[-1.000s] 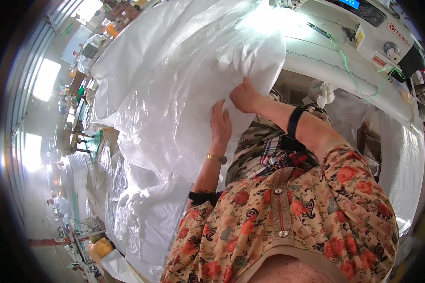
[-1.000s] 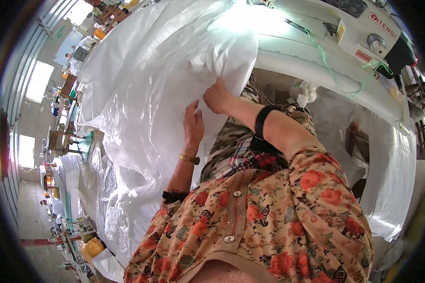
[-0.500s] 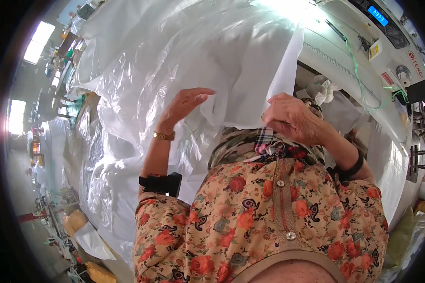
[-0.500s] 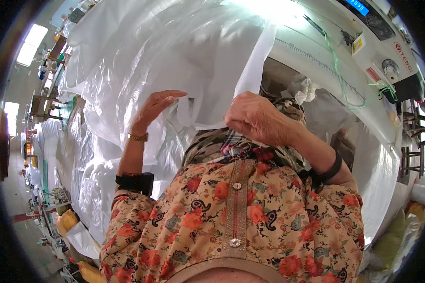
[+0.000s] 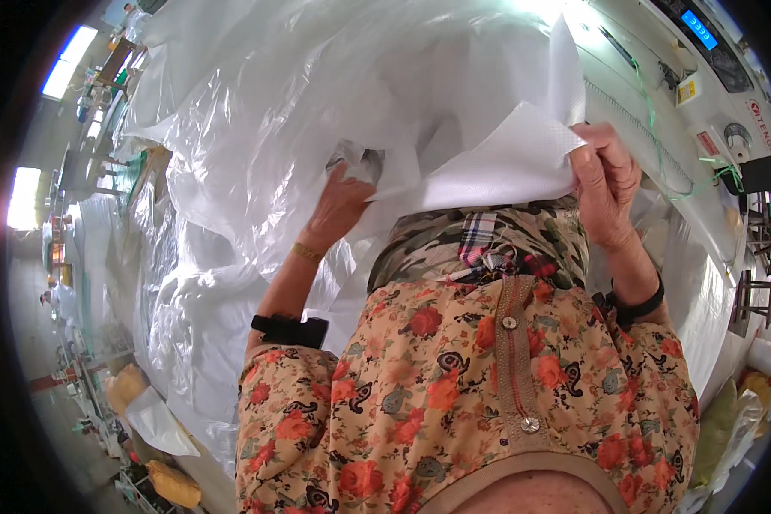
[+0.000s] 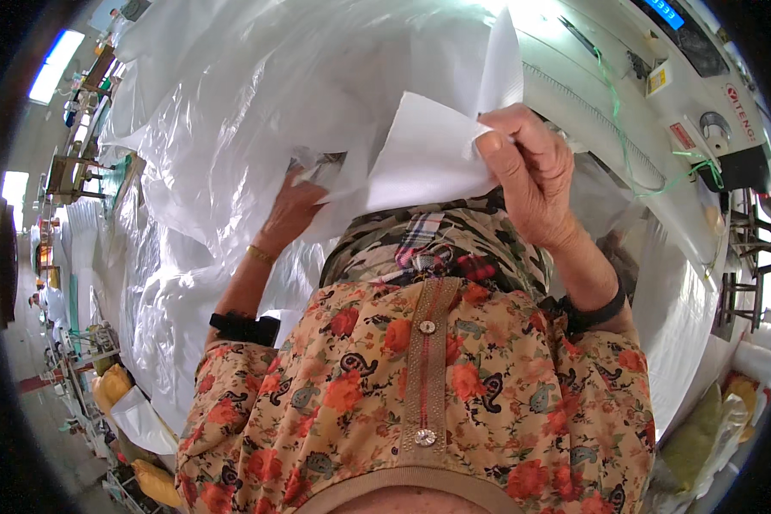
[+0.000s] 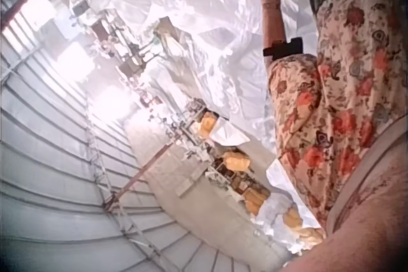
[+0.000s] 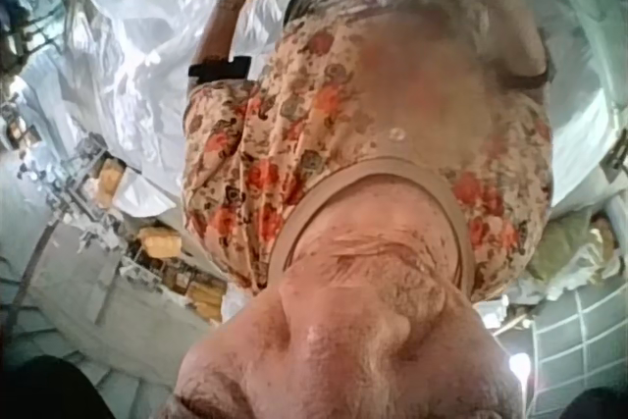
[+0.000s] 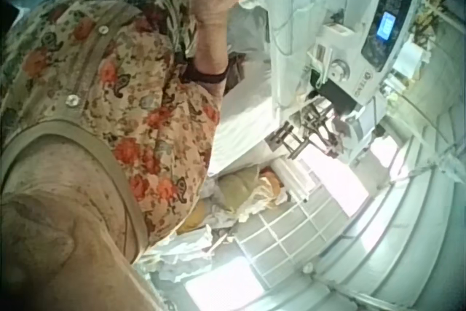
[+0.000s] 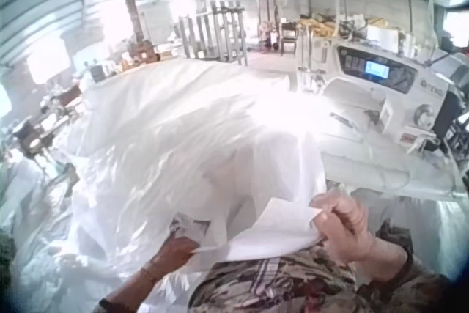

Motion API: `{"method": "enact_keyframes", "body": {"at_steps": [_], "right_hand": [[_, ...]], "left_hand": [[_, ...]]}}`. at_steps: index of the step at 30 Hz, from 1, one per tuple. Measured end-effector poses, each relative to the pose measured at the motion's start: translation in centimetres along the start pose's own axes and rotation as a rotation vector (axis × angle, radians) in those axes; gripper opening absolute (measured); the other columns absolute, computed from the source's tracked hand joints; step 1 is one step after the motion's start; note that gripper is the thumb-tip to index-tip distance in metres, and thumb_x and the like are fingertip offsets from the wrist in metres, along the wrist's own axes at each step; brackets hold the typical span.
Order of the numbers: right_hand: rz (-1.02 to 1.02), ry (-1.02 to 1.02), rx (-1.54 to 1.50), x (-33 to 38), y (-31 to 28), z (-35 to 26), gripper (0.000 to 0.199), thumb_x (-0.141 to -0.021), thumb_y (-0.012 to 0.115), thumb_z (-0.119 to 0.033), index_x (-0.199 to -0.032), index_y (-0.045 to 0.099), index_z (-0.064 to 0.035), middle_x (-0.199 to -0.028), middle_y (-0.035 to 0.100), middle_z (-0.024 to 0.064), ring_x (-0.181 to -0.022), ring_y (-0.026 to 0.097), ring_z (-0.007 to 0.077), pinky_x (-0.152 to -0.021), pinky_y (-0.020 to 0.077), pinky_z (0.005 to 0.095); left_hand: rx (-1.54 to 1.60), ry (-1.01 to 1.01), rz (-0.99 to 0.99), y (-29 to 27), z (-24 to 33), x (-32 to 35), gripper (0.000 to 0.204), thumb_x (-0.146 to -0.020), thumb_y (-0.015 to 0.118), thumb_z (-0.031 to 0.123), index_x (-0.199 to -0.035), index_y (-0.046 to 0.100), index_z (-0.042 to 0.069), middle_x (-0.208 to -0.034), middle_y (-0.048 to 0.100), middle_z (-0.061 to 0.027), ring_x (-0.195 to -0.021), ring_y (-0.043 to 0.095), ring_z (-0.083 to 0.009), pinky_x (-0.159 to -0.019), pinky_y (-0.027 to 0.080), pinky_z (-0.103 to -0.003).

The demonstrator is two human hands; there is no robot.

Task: Sewing the edges of a large white woven plastic sheet using an industrial sewing machine.

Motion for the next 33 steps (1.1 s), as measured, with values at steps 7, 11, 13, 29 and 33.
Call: {"method": "enact_keyframes", "body": {"at_steps": [7,11,13,29,33], "right_hand": [[-0.131,-0.004,0.197,1.3,-2.7,3.8,0.013,-0.095,0.061,-0.017,-0.093,0.063,-0.004,-0.077,0.06,0.0008,-0.066,0.054,0.0125,-0.061,0.0418,0.0254],[-0.794,0.293,0.879,6.8,-0.9,12.4,0.011,-0.09,0.063,-0.018,-0.093,0.065,-0.0078,-0.089,0.066,0.0071,-0.081,0.063,0.0216,-0.071,0.0479,0.0341],[-0.777,0.187,0.804,6.7,0.8,13.5,0.014,-0.09,0.062,-0.02,-0.092,0.065,-0.0073,-0.091,0.066,0.0083,-0.085,0.064,0.0236,-0.074,0.0481,0.0376],[0.567,0.593,-0.596,-14.0,-3.7,14.0,0.036,-0.094,0.059,-0.018,-0.123,0.051,0.0006,-0.106,0.06,0.0119,-0.082,0.068,0.0217,-0.064,0.0558,0.0326],[0.485,0.665,-0.815,-13.5,-1.9,15.5,0.019,-0.09,0.064,-0.015,-0.104,0.059,-0.0021,-0.09,0.058,0.0062,-0.065,0.061,0.0163,-0.056,0.0538,0.0314]], "left_hand": [[-0.423,-0.574,-0.173,3.1,-23.5,23.8,0.031,-0.088,0.054,0.011,-0.118,0.058,0.005,-0.114,0.061,-0.0161,-0.108,0.059,-0.0291,-0.098,0.045,-0.038],[-0.654,-0.894,-0.23,-2.1,-30.1,37.6,0.031,-0.087,0.056,0.014,-0.116,0.059,0.004,-0.113,0.062,-0.0162,-0.109,0.058,-0.0306,-0.096,0.046,-0.04],[-0.7,-0.998,-0.278,-2.2,-30.4,43.0,0.031,-0.086,0.057,0.016,-0.115,0.059,0.004,-0.112,0.063,-0.0162,-0.109,0.058,-0.0313,-0.095,0.046,-0.041],[0.211,0.112,0.215,-18.4,13.7,-5.7,0.022,-0.089,0.06,0.005,-0.11,0.064,0.001,-0.108,0.068,-0.0172,-0.092,0.068,-0.0341,-0.076,0.055,-0.038],[0.307,0.255,0.302,-22.2,16.6,-9.0,0.024,-0.09,0.058,0.002,-0.114,0.064,0.0,-0.114,0.066,-0.0195,-0.101,0.066,-0.0344,-0.082,0.054,-0.037]]}}
Point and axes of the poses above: each hand's wrist, its own x-axis away from the middle knuckle, its own y-axis out of the palm, z = x × y, the point moved 9 cm from there along -x, towards the middle knuckle
